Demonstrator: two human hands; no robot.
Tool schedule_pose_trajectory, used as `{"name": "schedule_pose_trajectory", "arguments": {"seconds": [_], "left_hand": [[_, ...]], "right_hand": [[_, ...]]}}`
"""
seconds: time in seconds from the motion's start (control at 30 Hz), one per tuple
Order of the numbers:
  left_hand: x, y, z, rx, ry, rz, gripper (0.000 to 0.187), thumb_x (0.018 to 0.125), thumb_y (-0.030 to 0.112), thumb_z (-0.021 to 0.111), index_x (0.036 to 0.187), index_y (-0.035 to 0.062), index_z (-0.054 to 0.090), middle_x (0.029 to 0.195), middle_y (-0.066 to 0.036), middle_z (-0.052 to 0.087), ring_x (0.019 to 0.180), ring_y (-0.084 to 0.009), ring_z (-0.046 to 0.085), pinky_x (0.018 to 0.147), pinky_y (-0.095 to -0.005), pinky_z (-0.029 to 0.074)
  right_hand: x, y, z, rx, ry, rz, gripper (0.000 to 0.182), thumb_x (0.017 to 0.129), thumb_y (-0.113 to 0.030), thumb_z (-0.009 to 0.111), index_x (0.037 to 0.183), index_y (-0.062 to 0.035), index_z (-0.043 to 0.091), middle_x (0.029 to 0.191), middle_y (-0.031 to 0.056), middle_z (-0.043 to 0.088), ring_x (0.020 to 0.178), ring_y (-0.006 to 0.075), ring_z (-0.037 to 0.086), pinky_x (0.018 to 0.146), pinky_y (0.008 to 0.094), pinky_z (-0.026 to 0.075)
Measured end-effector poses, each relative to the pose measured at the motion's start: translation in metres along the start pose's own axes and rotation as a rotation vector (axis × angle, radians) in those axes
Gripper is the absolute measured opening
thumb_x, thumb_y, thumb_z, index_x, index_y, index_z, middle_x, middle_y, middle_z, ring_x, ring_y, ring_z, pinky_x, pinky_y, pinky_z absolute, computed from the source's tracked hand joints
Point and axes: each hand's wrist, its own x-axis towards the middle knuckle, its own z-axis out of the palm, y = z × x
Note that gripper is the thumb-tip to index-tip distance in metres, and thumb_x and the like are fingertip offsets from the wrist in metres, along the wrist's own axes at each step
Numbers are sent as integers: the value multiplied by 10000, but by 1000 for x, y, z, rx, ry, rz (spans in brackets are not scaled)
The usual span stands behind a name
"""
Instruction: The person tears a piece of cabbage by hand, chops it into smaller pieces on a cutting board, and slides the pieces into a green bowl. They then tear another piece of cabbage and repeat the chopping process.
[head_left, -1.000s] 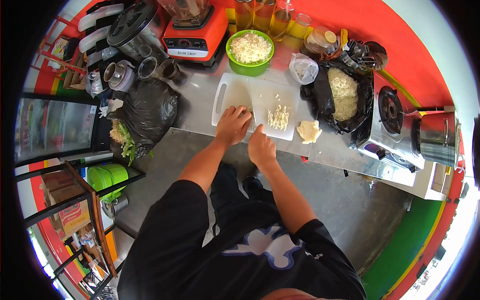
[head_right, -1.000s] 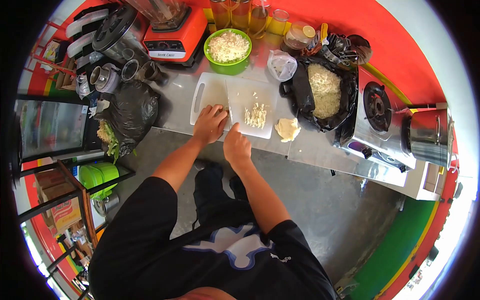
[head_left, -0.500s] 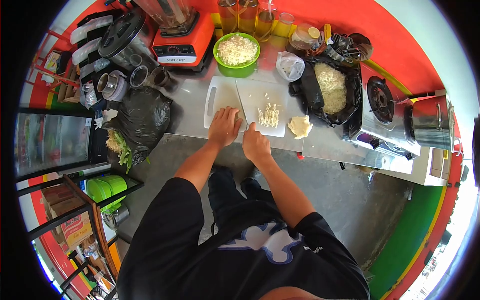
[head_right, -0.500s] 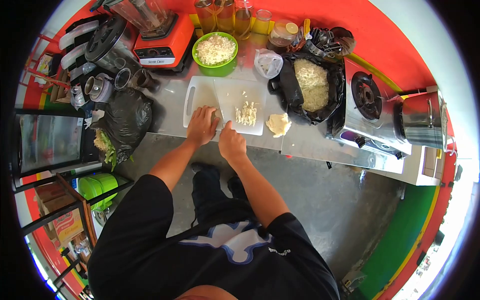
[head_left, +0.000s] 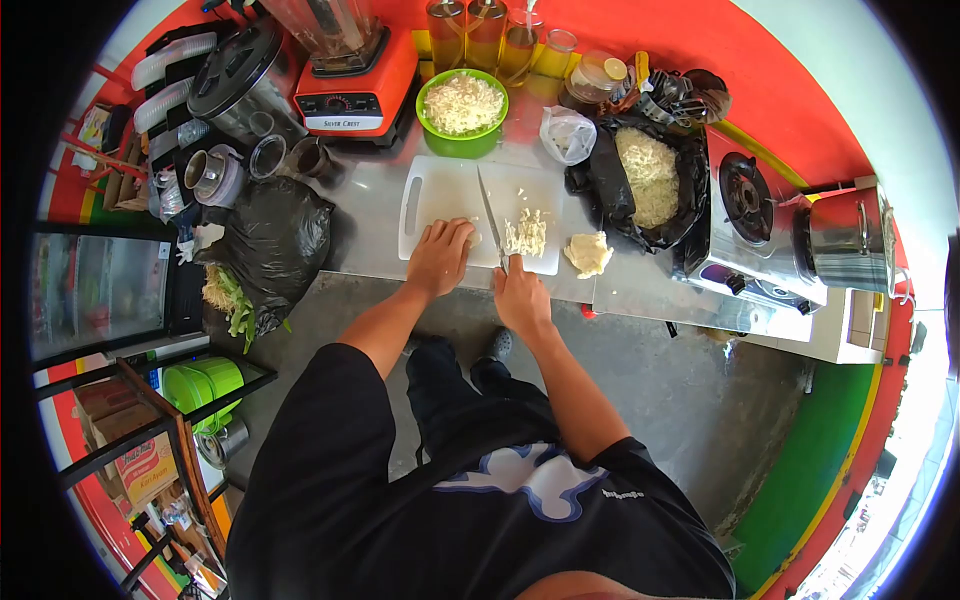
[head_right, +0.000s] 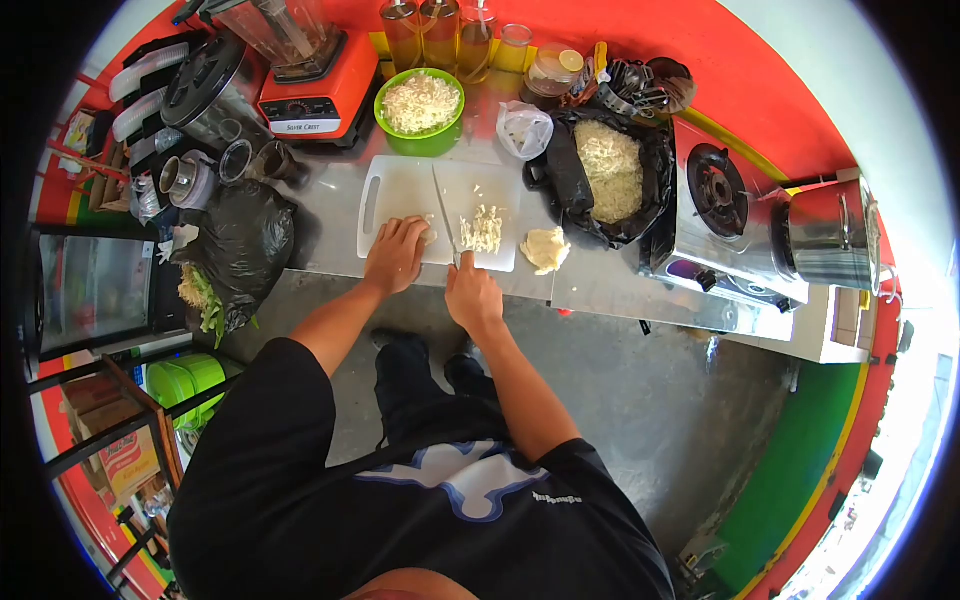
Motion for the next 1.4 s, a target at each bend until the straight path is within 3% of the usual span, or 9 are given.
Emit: {"name": "schedule_pose_trajectory", "arguments": {"seconds": [0.17, 0.3, 0.5, 0.67, 0.87, 1.1, 1.2, 1.33, 1.4], "left_hand": [[1, 2, -2, -24, 99, -157, 352, 961, 225, 583, 1292, 124, 520, 1265, -34, 545, 1141, -268, 512, 1008, -414, 398], [2, 2, -6, -40, 2, -133, 333, 961, 235, 590, 1287, 176, 553, 1242, -31, 550, 1137, -271, 508, 996, -414, 394], [7, 9, -7, -82, 6, -120, 212, 954, 221, 606, 1159, 221, 661, 1155, -17, 564, 1084, -272, 508, 966, -419, 391], [18, 17, -1, -201, 117, -38, 167, 901, 153, 676, 1057, 137, 732, 1071, -41, 603, 1032, -276, 518, 946, -418, 426], [22, 12, 12, -347, 129, 24, 52, 891, 80, 660, 929, 48, 674, 964, -76, 635, 908, -313, 554, 839, -403, 477], [19, 15, 15, -313, 185, -14, 89, 881, 70, 661, 965, 45, 648, 988, -71, 648, 931, -316, 584, 838, -416, 481], [19, 15, 15, -373, 218, -109, 116, 878, 75, 665, 989, 53, 646, 984, -70, 647, 934, -310, 603, 819, -417, 493], [14, 14, 17, -355, 214, -67, 101, 891, 80, 661, 991, 67, 662, 962, -66, 631, 913, -291, 616, 776, -410, 510], [14, 13, 17, -353, 215, -73, 100, 896, 83, 659, 994, 71, 667, 951, -65, 624, 904, -282, 618, 762, -405, 514]], "right_hand": [[7, -5, -4, -19, -50, -11, 298, 999, -288, 537, 1102, -15, 476, 804, 291, 683, 784, 492, 679, 705, 587, 541], [5, -4, -8, -40, -56, -30, 303, 998, -291, 539, 1108, -16, 478, 808, 286, 685, 782, 494, 678, 706, 582, 539], [-11, 11, -14, -19, -21, -37, 315, 1000, -315, 541, 1098, -22, 479, 791, 298, 671, 752, 521, 657, 694, 608, 523], [-16, 10, -14, -25, -27, -36, 300, 1001, -307, 542, 1091, -31, 466, 782, 294, 671, 746, 510, 666, 680, 603, 527], [-24, -1, -3, -79, -20, 4, 288, 1007, -289, 534, 1086, -21, 463, 731, 253, 679, 707, 470, 686, 630, 555, 550], [-26, -6, 8, -216, -79, 47, 288, 1017, -266, 515, 1106, 4, 463, 697, 214, 688, 691, 418, 709, 619, 498, 576], [-23, -6, 17, -213, -92, 72, 274, 1020, -250, 507, 1102, 6, 450, 706, 219, 690, 703, 429, 707, 635, 510, 574], [-11, -11, 10, -169, -99, 68, 268, 1017, -238, 507, 1098, 6, 435, 736, 236, 693, 731, 443, 705, 661, 529, 569], [-9, -15, 0, -229, -75, 21, 226, 981, -177, 520, 1092, 10, 460, 753, 213, 709, 735, 399, 727, 637, 484, 588]]}}
